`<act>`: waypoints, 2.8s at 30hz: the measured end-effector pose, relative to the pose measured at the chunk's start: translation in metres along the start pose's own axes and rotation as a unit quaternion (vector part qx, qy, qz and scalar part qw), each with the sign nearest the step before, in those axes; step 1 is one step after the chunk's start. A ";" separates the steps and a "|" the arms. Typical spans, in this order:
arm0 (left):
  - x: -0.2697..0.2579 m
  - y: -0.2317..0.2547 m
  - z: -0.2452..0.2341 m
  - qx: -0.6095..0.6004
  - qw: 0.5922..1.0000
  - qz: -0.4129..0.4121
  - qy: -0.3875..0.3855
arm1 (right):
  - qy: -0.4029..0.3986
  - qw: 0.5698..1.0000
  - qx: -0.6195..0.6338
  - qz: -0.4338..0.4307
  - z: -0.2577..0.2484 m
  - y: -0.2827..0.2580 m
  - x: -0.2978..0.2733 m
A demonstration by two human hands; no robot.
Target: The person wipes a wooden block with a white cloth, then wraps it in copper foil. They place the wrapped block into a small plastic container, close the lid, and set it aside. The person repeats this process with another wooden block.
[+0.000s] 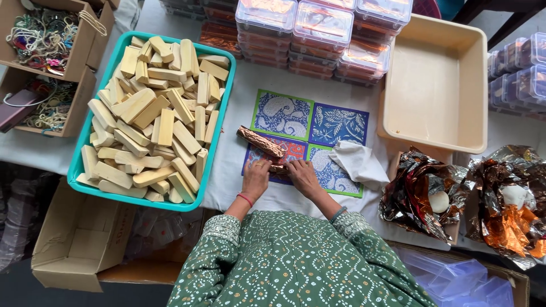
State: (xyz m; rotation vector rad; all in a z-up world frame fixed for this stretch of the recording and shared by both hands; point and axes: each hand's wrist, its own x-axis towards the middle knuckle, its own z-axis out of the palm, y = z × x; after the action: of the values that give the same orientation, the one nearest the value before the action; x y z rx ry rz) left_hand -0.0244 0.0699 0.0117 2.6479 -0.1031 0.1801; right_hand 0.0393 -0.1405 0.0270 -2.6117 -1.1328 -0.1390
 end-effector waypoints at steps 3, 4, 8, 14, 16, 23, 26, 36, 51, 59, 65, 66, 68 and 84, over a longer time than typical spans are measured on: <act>-0.001 -0.008 -0.011 -0.001 0.998 -0.059 0.036 | 0.004 1.000 0.013 0.011 0.006 -0.011 0.014; -0.003 -0.007 -0.013 0.000 0.998 -0.059 0.036 | 0.004 1.000 0.014 0.011 0.006 -0.013 0.015; -0.008 0.003 -0.017 0.000 0.998 -0.034 0.057 | -0.006 0.999 0.031 0.044 0.011 -0.013 0.014; -0.013 0.006 -0.006 0.040 0.999 0.016 0.003 | 0.059 0.989 0.105 0.086 -0.031 -0.011 -0.003; -0.012 0.001 0.000 0.030 0.999 0.014 -0.018 | 0.083 0.983 0.100 0.127 -0.043 -0.006 -0.025; 0.000 0.029 -0.014 0.024 0.997 0.063 -0.049 | 0.187 0.914 0.185 0.308 -0.088 -0.012 -0.157; 0.007 0.042 -0.009 0.032 0.990 0.115 -0.074 | 0.247 0.858 0.187 0.410 -0.101 -0.022 -0.216; 0.019 0.033 -0.014 0.008 0.996 0.071 -0.047 | 0.385 0.686 0.006 0.618 -0.090 0.007 -0.388; 0.027 0.001 -0.006 0.028 0.999 0.021 -0.003 | -0.013 0.973 0.167 0.157 -0.037 -0.001 0.015; 0.035 0.001 -0.009 0.012 1.000 -0.010 -0.017 | -0.011 0.967 0.163 0.193 0.018 0.005 0.005; 0.035 0.023 -0.034 -0.012 0.996 -0.022 0.089 | 0.000 0.936 0.235 0.264 0.036 0.023 0.008; 0.031 0.024 -0.032 -0.015 0.995 -0.049 0.084 | 0.009 0.932 0.242 0.270 0.034 0.023 0.010; 0.016 0.019 -0.019 -0.023 0.999 -0.001 0.039 | -0.009 0.922 0.245 0.298 0.022 0.017 0.017; 0.023 0.012 0.002 0.093 0.989 0.113 -0.017 | 0.054 0.996 -0.007 0.075 -0.007 -0.015 -0.004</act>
State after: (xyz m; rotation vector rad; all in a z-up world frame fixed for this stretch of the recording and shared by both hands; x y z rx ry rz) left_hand -0.0025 0.0571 0.0190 2.8211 -0.4177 0.2288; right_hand 0.0259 -0.1357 0.0365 -2.6535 -0.8985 -0.2539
